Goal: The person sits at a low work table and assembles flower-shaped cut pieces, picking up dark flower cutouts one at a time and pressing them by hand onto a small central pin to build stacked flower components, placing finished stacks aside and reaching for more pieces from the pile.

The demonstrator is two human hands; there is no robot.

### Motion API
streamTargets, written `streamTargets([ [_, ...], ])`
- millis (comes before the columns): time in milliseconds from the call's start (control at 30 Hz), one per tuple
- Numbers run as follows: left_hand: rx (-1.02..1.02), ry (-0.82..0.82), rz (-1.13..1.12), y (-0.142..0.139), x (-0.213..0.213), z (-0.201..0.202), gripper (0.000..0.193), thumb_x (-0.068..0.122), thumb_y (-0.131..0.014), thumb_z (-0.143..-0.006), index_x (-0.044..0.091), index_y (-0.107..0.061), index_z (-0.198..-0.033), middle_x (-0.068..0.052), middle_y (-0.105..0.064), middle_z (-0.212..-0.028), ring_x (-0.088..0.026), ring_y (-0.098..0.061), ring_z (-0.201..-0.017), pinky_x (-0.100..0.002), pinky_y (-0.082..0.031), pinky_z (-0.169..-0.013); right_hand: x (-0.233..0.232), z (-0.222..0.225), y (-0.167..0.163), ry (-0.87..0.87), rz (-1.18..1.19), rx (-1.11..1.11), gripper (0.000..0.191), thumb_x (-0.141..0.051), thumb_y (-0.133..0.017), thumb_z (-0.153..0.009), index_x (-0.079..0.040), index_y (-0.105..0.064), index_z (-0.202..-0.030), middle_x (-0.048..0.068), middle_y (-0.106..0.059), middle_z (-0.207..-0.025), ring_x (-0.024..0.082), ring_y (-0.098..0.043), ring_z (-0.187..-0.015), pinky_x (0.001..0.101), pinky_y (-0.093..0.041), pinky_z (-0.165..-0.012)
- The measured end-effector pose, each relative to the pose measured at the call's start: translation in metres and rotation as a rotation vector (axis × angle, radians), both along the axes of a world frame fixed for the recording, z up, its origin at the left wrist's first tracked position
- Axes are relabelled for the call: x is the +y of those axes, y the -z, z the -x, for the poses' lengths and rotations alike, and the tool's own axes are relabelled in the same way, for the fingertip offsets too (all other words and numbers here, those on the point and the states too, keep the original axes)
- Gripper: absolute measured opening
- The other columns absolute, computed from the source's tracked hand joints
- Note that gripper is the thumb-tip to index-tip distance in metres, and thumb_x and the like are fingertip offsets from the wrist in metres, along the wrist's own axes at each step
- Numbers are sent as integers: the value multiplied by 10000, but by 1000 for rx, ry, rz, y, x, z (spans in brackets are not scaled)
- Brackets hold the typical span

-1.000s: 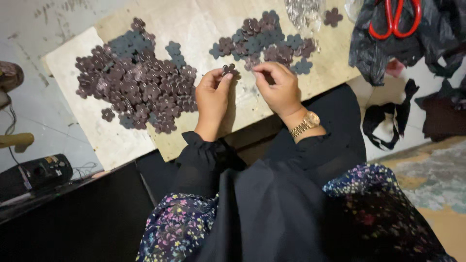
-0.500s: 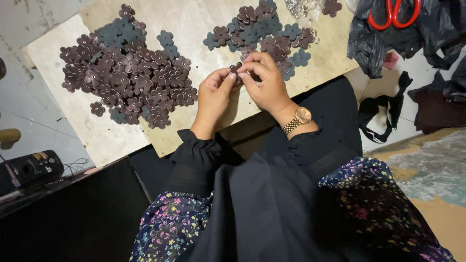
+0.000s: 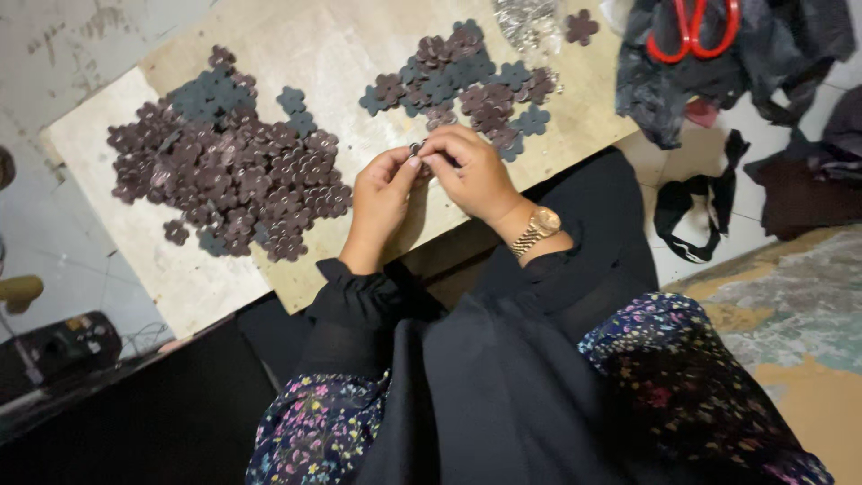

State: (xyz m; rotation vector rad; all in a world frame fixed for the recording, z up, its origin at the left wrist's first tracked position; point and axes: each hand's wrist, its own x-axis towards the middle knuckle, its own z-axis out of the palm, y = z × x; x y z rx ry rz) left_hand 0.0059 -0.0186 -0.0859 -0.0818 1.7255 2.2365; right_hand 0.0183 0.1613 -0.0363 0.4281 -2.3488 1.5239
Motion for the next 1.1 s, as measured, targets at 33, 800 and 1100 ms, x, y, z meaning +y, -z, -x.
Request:
streamTargets([
  [33, 5, 6, 2, 0, 0, 0, 216, 98, -648, -1002, -25, -673, -1177, -32, -726, -1018, -86, -670, -897, -238, -552, -820, 1, 0, 0, 2, 33, -40, 72, -65, -724, -965, -29, -705, -1024, 101, -699, -1098, 235, -698, -1016, 334, -574, -877],
  [800, 130, -100, 174, -14, 12, -13, 199, 74, -686, -973, -32, -722, -1138, -36, -758, -1000, -60, -675, -876, -223, -553, -804, -3, -4, -6, 35, 171, -208, 157, -74, -734, -948, -55, -636, -1069, 41, -668, -967, 120, -696, -850, 264, -576, -773],
  [1100, 75, -108, 86, -15, 11, -11, 174, 64, -695, -975, -31, -712, -1120, -32, -748, -983, -62, -666, -841, -223, -538, -748, 5, 0, 12, -57, 287, -336, 173, -77, -752, -967, -36, -671, -1115, 11, -720, -977, 60, -678, -893, 253, -575, -798],
])
